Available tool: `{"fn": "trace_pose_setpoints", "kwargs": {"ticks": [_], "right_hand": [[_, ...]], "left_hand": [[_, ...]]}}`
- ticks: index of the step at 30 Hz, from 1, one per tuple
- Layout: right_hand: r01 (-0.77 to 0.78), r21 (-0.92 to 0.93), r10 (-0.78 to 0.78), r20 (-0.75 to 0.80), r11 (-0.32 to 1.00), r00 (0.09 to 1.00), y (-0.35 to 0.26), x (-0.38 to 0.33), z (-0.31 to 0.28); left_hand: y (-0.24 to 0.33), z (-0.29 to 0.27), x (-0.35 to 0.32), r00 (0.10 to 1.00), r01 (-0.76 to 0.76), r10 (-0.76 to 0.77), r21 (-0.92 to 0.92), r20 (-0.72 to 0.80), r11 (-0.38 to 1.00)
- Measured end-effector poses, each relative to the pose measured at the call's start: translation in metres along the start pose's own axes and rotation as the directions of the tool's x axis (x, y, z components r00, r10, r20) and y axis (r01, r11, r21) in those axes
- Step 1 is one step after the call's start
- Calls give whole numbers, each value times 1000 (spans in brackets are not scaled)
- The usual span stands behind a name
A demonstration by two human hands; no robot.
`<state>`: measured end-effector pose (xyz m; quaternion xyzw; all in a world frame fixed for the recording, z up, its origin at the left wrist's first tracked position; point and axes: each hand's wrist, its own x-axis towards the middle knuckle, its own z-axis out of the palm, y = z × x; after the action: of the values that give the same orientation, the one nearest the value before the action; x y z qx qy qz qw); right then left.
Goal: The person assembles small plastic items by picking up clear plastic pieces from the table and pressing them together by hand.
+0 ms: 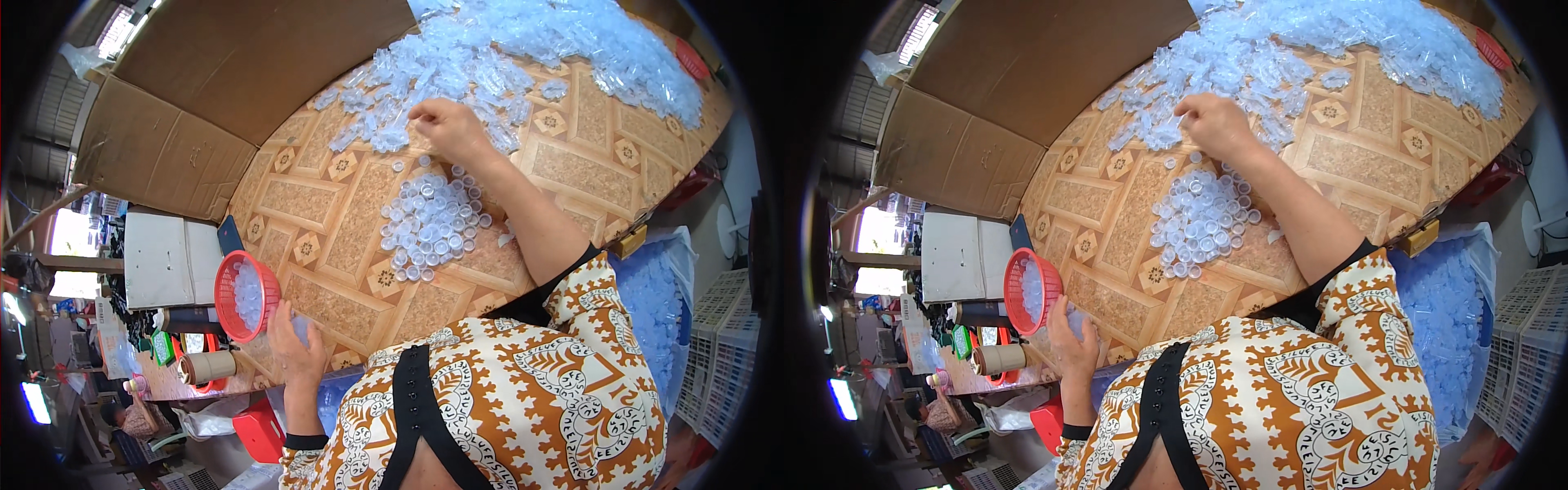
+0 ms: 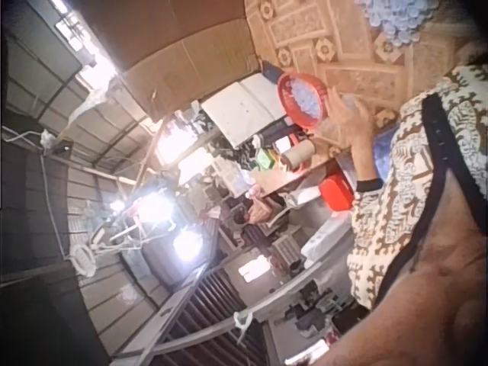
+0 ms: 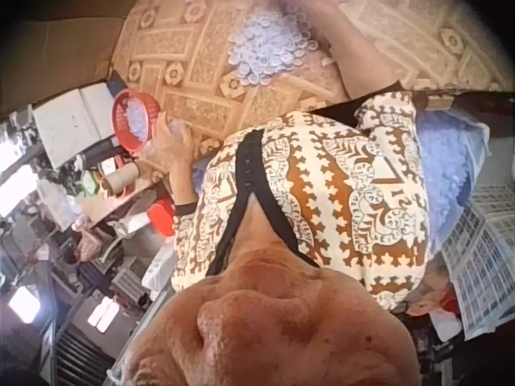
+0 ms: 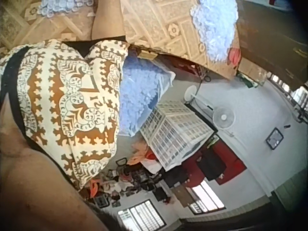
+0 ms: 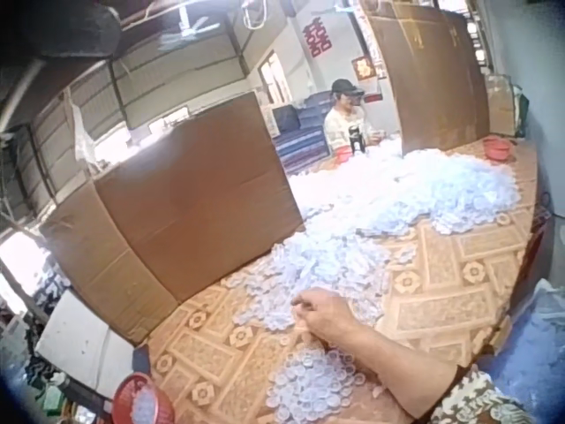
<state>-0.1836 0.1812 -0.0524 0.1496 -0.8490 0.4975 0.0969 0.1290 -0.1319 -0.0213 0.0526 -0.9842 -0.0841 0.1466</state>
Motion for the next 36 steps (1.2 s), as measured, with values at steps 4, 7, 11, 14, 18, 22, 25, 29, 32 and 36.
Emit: {"fn": "trace_pose_setpoints", "kwargs": {"ticks": [4, 7, 11, 14, 18, 22, 25, 29, 32, 36], "right_hand": [[264, -291, -224, 163, 920, 961, -1, -3, 25], [358, -446, -179, 394, 820, 902, -15, -2, 39], [325, -389, -201, 326, 862, 924, 2, 2, 35], [320, -331, -249, 240, 888, 938, 8, 1, 32], [103, 98, -107, 44, 990, 993, -1, -4, 26], [-361, 603, 135, 386, 711, 912, -39, -10, 15], [-386, 630, 74, 463, 674, 883, -50, -23, 16], [-321, 590, 79, 398, 741, 914, -56, -31, 17], [-270, 459, 75, 400, 847, 914, -54, -32, 20], [102, 317, -195, 276, 943, 941, -65, -41, 16]], "left_hand": [[34, 16, 34, 988, -152, 156, 174, -9, 973], [66, 30, 69, 974, -225, 225, 12, -34, 974], [121, 63, 131, 963, -269, 239, -368, -126, 890], [147, 76, 160, 995, 66, 14, -757, 99, 650], [146, 109, 167, 998, 27, -70, -932, 1, 360], [143, 109, 158, 994, -59, -69, -958, -81, 280], [140, 101, 157, 996, -59, -49, -942, -80, 329], [134, 94, 160, 985, -132, -30, -854, -170, 503], [134, 92, 160, 978, -158, -17, -783, -210, 602], [133, 92, 159, 976, -143, -12, -686, -216, 714]]}}
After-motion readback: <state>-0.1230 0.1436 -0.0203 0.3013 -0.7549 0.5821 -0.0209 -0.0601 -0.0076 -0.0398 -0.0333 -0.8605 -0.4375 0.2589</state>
